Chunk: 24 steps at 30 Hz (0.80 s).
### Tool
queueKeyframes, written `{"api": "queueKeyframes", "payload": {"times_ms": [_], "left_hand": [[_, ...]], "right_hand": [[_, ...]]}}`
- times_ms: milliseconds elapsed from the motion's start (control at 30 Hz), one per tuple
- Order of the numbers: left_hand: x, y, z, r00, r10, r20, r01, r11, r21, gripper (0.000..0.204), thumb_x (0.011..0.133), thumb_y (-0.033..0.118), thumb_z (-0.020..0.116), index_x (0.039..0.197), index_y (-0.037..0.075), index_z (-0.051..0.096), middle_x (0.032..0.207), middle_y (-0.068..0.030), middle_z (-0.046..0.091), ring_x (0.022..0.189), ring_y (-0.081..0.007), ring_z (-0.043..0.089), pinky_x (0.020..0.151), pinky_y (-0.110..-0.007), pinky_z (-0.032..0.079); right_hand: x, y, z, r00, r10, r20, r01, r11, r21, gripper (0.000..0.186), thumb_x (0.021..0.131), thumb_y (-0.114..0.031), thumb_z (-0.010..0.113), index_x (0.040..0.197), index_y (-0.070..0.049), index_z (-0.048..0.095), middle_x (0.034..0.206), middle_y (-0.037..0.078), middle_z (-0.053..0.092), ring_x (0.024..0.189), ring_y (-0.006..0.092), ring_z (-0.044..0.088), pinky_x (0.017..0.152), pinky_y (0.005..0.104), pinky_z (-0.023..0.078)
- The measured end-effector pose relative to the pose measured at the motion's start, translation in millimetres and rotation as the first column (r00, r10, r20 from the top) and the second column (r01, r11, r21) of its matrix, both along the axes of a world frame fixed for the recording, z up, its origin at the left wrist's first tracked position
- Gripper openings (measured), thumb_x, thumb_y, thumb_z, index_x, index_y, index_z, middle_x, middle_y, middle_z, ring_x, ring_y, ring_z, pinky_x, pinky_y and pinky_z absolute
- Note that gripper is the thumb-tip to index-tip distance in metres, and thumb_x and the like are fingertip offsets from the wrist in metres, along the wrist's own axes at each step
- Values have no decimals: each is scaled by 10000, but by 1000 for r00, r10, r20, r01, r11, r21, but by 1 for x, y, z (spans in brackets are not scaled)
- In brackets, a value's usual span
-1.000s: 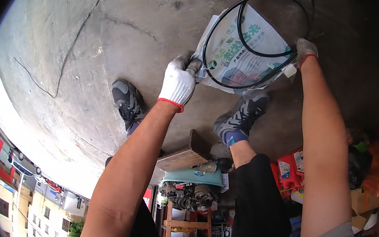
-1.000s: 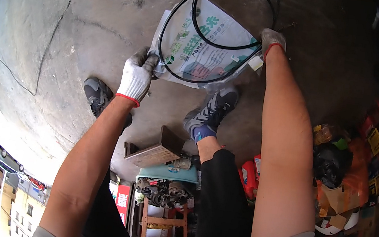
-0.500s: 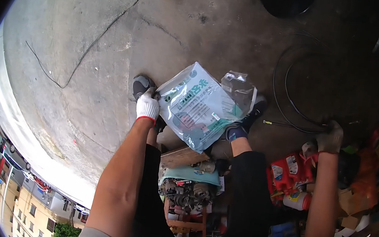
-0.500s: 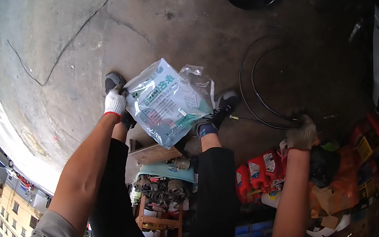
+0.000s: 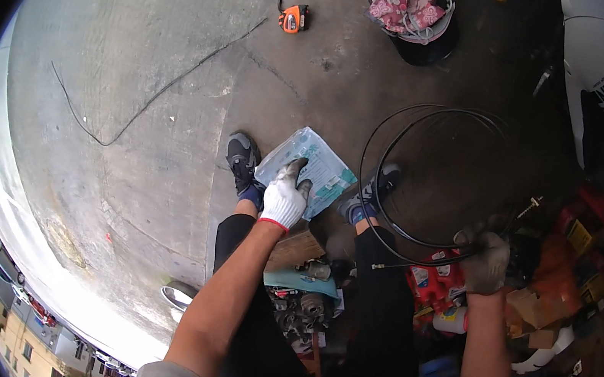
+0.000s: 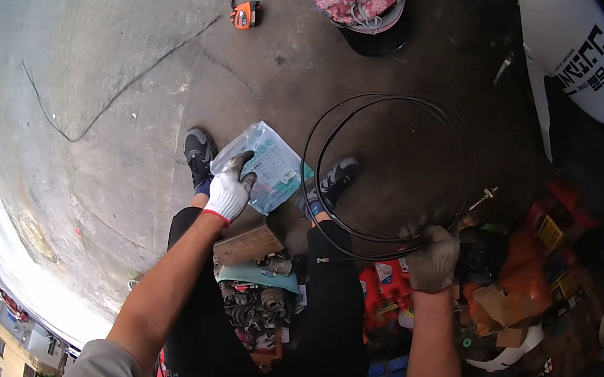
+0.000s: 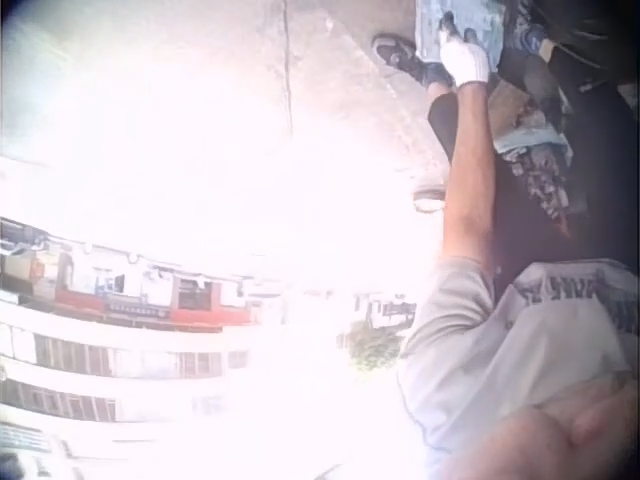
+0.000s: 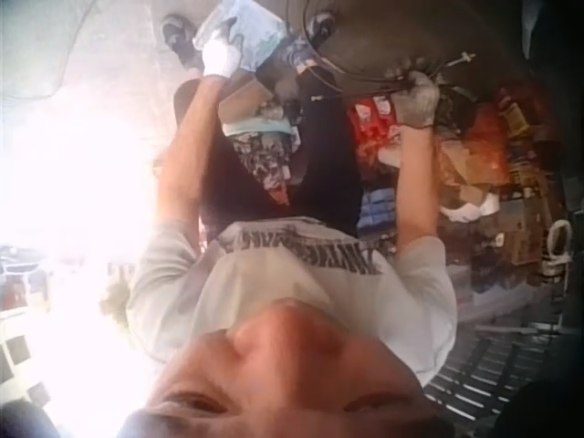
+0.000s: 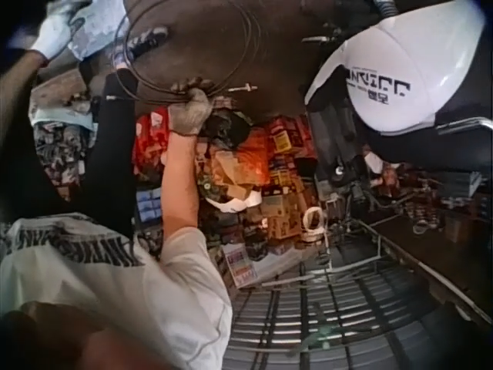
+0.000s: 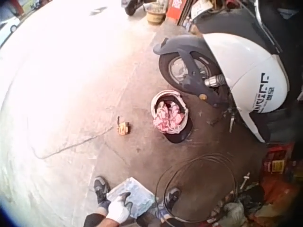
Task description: Replacing a cable on a motorcycle, including unboxing the new cable and threading it through the scooter chassis.
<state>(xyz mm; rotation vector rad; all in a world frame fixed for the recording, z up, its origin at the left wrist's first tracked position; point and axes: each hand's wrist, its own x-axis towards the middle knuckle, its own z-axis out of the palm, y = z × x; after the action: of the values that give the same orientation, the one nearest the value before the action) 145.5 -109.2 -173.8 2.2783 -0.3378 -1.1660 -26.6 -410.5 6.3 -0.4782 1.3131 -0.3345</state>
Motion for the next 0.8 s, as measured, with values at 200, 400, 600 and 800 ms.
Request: {"api": "queueKeyframes", "payload": {"times_ms": [200,400,600,800], "left_hand": [[25,4,207,883,469,21,-442,844,-304,327,824,63,612,1150,36,616,1050,-173,644,949,-343,644,845,-414,515],[52,43,370,942,-85,-325,-1,966,-257,611,790,278,724,1280,-25,521,1023,-248,647,982,-408,632,887,-430,501],[100,97,433,900,6,-437,-305,725,-618,256,865,154,683,1054,-18,659,964,-165,697,834,-226,656,726,-349,512],[166,115,496,762,332,-556,-639,523,-564,141,889,118,651,927,-17,641,776,-30,632,604,-83,530,522,-256,404]], "right_hand": [[109,89,97,986,155,-66,-146,982,123,334,695,130,468,922,-103,541,792,111,565,667,266,554,629,415,472],[209,199,201,788,609,-84,-612,791,-10,247,730,154,484,869,-48,515,795,102,623,707,224,627,644,344,529],[278,262,270,411,891,-194,-876,327,-355,269,757,118,531,993,15,607,885,76,662,829,171,654,777,309,539],[387,299,370,185,945,-270,-821,-2,-570,417,802,-211,694,1139,21,610,1079,194,682,1041,305,654,916,382,492]]}}
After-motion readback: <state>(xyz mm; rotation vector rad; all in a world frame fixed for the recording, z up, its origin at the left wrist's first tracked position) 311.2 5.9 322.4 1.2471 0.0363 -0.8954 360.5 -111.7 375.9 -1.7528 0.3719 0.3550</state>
